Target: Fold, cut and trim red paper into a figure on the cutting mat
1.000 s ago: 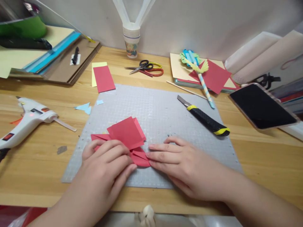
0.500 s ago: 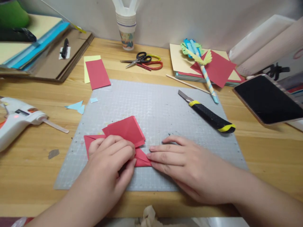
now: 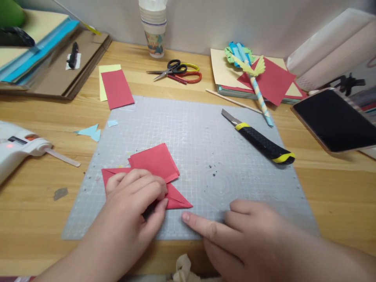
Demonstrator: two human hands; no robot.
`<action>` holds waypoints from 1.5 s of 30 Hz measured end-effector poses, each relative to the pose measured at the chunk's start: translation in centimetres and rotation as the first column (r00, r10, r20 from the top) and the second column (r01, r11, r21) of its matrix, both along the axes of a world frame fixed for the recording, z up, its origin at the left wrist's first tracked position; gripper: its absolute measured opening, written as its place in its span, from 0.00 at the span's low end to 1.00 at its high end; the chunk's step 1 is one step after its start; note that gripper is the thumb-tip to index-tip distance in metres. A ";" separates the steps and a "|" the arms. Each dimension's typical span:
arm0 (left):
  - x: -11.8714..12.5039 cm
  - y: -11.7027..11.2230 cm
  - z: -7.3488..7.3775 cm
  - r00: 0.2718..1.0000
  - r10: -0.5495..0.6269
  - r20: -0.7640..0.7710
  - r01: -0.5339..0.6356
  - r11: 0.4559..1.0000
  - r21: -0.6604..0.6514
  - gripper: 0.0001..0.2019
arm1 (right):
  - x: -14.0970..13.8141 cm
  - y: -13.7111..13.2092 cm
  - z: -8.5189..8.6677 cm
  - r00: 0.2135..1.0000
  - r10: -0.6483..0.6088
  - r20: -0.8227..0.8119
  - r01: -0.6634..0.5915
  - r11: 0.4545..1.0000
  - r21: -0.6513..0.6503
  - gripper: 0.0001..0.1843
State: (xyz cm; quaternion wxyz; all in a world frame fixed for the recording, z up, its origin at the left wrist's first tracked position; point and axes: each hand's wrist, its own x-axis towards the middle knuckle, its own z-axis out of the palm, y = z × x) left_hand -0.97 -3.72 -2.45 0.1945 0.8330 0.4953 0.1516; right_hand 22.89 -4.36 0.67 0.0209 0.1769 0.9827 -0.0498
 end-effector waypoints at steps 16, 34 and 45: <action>0.2 0.2 0.2 1.000 0.010 -0.003 -0.010 1.000 -0.014 0.06 | -0.6 -0.2 -0.4 0.990 -0.058 0.126 0.059 0.998 0.000 0.09; 0.8 0.5 0.0 1.000 -0.016 -0.026 0.016 1.000 0.010 0.09 | 0.2 1.6 0.1 0.994 -0.100 -0.042 0.095 0.988 -0.122 0.08; 1.1 0.7 0.1 0.999 0.003 -0.052 -0.004 0.999 -0.034 0.10 | -0.2 1.8 -0.3 0.990 -0.112 -0.084 0.087 0.962 -0.258 0.06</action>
